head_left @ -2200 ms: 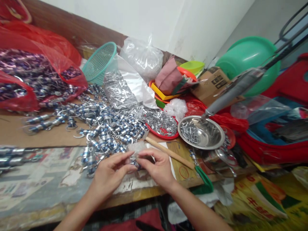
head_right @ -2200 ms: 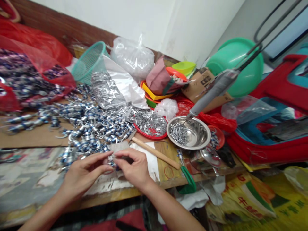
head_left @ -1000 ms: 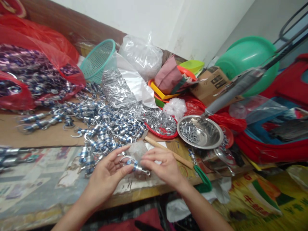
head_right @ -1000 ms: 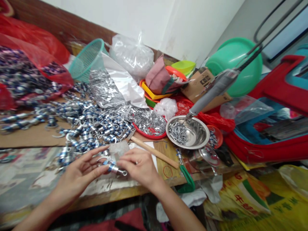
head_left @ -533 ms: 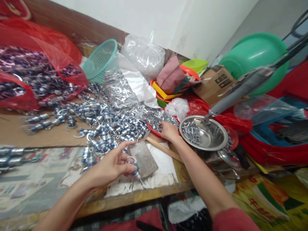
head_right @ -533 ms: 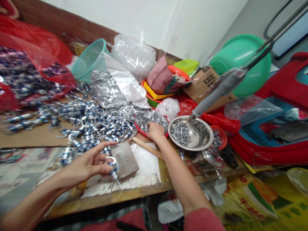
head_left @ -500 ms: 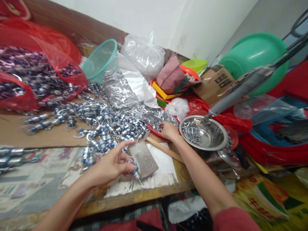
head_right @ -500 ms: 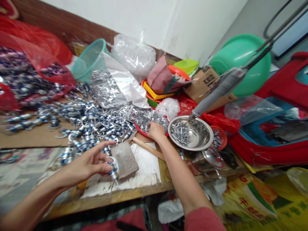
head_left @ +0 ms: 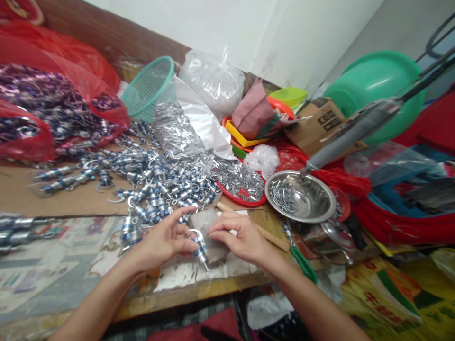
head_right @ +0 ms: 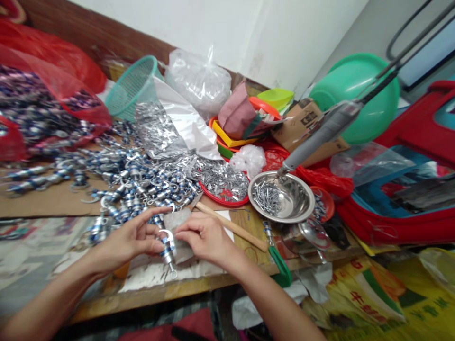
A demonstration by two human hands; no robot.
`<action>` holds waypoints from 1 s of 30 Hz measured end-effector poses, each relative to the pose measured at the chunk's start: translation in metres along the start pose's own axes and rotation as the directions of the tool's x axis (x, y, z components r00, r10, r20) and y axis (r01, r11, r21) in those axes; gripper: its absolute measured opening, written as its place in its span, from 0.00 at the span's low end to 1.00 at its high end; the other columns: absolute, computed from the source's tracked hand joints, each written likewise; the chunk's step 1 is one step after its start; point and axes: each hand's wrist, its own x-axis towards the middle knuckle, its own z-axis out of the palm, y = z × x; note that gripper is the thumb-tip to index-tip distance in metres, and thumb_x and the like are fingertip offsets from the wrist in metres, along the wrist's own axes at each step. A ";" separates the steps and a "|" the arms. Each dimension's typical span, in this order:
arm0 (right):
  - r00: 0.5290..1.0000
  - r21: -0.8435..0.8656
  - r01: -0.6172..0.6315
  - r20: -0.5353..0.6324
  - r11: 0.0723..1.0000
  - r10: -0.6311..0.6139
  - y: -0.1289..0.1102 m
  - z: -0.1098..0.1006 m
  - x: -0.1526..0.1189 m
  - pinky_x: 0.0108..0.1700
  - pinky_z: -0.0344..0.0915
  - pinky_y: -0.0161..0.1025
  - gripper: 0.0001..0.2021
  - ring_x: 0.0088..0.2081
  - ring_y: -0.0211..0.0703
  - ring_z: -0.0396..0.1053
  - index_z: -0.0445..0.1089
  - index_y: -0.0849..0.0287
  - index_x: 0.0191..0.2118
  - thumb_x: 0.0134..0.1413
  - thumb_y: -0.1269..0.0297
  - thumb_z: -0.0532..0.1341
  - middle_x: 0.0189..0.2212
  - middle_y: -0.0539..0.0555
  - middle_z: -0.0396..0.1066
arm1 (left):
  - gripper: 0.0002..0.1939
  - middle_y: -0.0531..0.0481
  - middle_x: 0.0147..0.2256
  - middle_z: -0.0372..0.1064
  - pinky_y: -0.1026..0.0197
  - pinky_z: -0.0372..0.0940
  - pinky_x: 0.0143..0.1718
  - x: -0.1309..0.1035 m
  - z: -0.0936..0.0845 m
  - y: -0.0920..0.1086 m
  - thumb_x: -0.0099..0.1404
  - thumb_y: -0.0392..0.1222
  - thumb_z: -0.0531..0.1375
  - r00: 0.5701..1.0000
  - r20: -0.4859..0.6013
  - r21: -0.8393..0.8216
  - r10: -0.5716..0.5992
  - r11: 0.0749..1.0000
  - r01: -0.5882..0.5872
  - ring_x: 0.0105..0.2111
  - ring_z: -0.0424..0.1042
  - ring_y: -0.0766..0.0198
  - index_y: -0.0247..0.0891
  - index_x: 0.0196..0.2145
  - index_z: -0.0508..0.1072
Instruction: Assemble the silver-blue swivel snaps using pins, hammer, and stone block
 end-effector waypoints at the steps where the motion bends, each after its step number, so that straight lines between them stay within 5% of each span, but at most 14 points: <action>1: 0.996 -0.043 0.072 -0.051 0.996 -0.074 -0.001 0.003 -0.003 0.32 0.65 0.33 0.08 0.29 0.37 0.68 0.73 0.61 0.27 0.49 0.74 0.57 0.25 0.52 0.72 | 0.42 0.57 0.22 0.68 0.64 0.60 0.25 0.000 0.000 -0.001 0.44 0.31 0.64 1.000 0.001 -0.006 0.004 1.000 -0.004 0.21 0.66 0.68 0.37 0.54 0.49; 4: 0.943 -0.230 0.275 -0.128 0.934 -0.309 -0.001 0.013 -0.011 0.33 0.67 0.33 0.11 0.32 0.38 0.69 0.72 0.63 0.32 0.51 0.77 0.53 0.30 0.56 0.72 | 0.41 0.56 0.22 0.68 0.63 0.60 0.25 -0.001 -0.001 -0.002 0.44 0.31 0.64 1.000 0.007 -0.021 0.013 1.000 -0.013 0.21 0.66 0.68 0.36 0.54 0.49; 8: 0.876 -0.470 0.432 0.013 0.770 -0.483 -0.006 0.025 -0.021 0.33 0.67 0.34 0.12 0.32 0.39 0.69 0.70 0.64 0.31 0.55 0.76 0.49 0.29 0.56 0.72 | 0.41 0.56 0.22 0.68 0.63 0.61 0.25 -0.002 0.000 -0.001 0.43 0.31 0.64 1.000 -0.002 -0.030 0.009 1.000 -0.009 0.22 0.66 0.68 0.35 0.53 0.51; 11: 0.867 -0.587 0.449 0.104 0.674 -0.488 -0.014 0.030 -0.024 0.32 0.67 0.34 0.13 0.30 0.40 0.68 0.68 0.65 0.27 0.56 0.75 0.49 0.25 0.56 0.70 | 0.41 0.56 0.22 0.68 0.64 0.60 0.26 -0.002 0.001 0.001 0.42 0.32 0.64 1.000 -0.010 -0.034 0.006 0.999 -0.006 0.22 0.66 0.68 0.34 0.53 0.51; 15: 0.860 -0.662 0.418 0.069 0.622 -0.505 -0.020 0.034 -0.024 0.32 0.67 0.34 0.14 0.29 0.40 0.67 0.66 0.63 0.24 0.56 0.75 0.48 0.21 0.55 0.67 | 0.42 0.56 0.22 0.68 0.64 0.60 0.26 -0.003 0.003 0.002 0.42 0.33 0.65 1.000 -0.021 -0.030 -0.005 1.000 0.004 0.23 0.66 0.68 0.34 0.53 0.51; 27: 0.914 -0.730 0.349 0.128 0.588 -0.385 -0.030 0.040 -0.027 0.27 0.66 0.37 0.12 0.25 0.42 0.67 0.65 0.63 0.28 0.57 0.76 0.47 0.21 0.55 0.67 | 0.41 0.57 0.22 0.68 0.66 0.59 0.25 -0.004 0.005 0.006 0.40 0.32 0.65 0.998 -0.047 -0.029 -0.032 0.999 0.031 0.21 0.65 0.70 0.35 0.52 0.54; 30: 0.927 -0.689 0.336 0.121 0.642 -0.355 -0.031 0.039 -0.031 0.30 0.66 0.38 0.13 0.29 0.43 0.68 0.65 0.63 0.30 0.57 0.76 0.45 0.25 0.58 0.69 | 0.41 0.56 0.22 0.69 0.66 0.59 0.24 -0.003 0.004 0.004 0.41 0.32 0.65 0.999 -0.043 -0.035 -0.026 0.999 0.025 0.21 0.65 0.70 0.34 0.52 0.53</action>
